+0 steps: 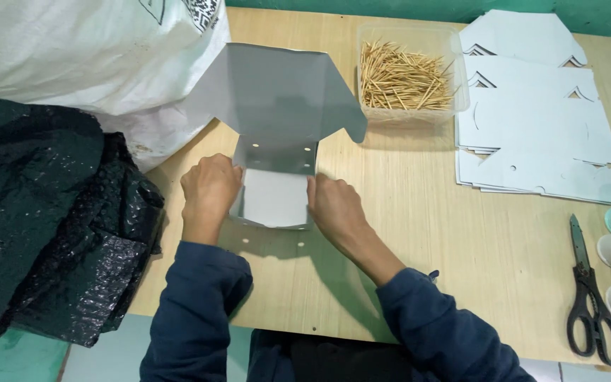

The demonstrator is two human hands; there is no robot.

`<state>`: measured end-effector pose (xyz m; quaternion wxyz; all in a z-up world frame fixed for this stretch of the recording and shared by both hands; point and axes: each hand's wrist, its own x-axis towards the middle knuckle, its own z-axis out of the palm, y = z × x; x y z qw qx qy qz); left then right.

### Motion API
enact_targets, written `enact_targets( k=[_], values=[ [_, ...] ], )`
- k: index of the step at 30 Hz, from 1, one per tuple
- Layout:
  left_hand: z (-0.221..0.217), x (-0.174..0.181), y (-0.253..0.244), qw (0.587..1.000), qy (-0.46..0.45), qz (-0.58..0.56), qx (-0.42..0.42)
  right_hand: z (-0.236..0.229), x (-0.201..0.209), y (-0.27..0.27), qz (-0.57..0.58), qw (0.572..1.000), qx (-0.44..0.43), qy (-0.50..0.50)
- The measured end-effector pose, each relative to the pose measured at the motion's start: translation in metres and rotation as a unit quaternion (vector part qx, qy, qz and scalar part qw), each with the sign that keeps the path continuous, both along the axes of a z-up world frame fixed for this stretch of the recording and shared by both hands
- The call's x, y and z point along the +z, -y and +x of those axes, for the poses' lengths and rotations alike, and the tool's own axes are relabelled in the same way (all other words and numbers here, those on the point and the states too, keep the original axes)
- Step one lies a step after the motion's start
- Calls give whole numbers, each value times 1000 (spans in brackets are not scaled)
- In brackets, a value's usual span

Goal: The person folds a flat cardboard piece into a small box and then transfers wooden sticks from a plastic container into a small white cup. The box remains open on the table while the sticks are sorted into the cup.

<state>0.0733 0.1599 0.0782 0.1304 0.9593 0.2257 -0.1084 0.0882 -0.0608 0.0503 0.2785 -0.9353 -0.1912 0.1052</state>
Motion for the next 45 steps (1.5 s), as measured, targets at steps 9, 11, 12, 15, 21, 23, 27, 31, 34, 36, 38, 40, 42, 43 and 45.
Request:
enact_targets(
  k=[9,11,12,15,21,23,27,31,34,36,38,40,42,43,45],
  values=[
    [-4,-2,-16,1000,15,-22,11,0,-4,-18,2,1000,11,14],
    [-5,-5,-16,1000,16,-23,10,-2,-2,-17,-2,1000,14,20],
    [-6,-6,-16,999,17,-26,11,-2,1,-16,-8,1000,14,16],
    [-15,14,-6,999,24,-40,15,-11,26,-15,-3,1000,7,-21],
    [-56,63,38,963,266,-34,-19,-20,64,22,3,992,-20,-124],
    [-64,56,66,894,441,4,-76,-22,59,51,-1,993,-39,-113],
    [-56,43,164,819,497,-167,-233,-37,51,132,6,991,-101,-92],
    [-40,-8,290,786,359,-321,-388,-75,25,249,104,974,-199,22],
    [-38,-22,382,790,175,-365,-459,-108,16,331,96,933,-330,111],
    [-34,-39,437,766,186,-367,-495,-129,21,372,54,904,-382,184],
    [-32,-51,485,745,196,-367,-522,-146,17,406,13,870,-425,250],
    [-26,-61,524,739,209,-373,-520,-156,2,437,-18,829,-468,305],
    [-24,-64,550,744,218,-352,-524,-152,-6,455,7,827,-477,298],
    [-23,-66,561,753,223,-330,-524,-151,-10,463,36,827,-483,286],
    [-25,-73,572,748,245,-329,-522,-143,-10,464,47,836,-467,282]
  ],
)
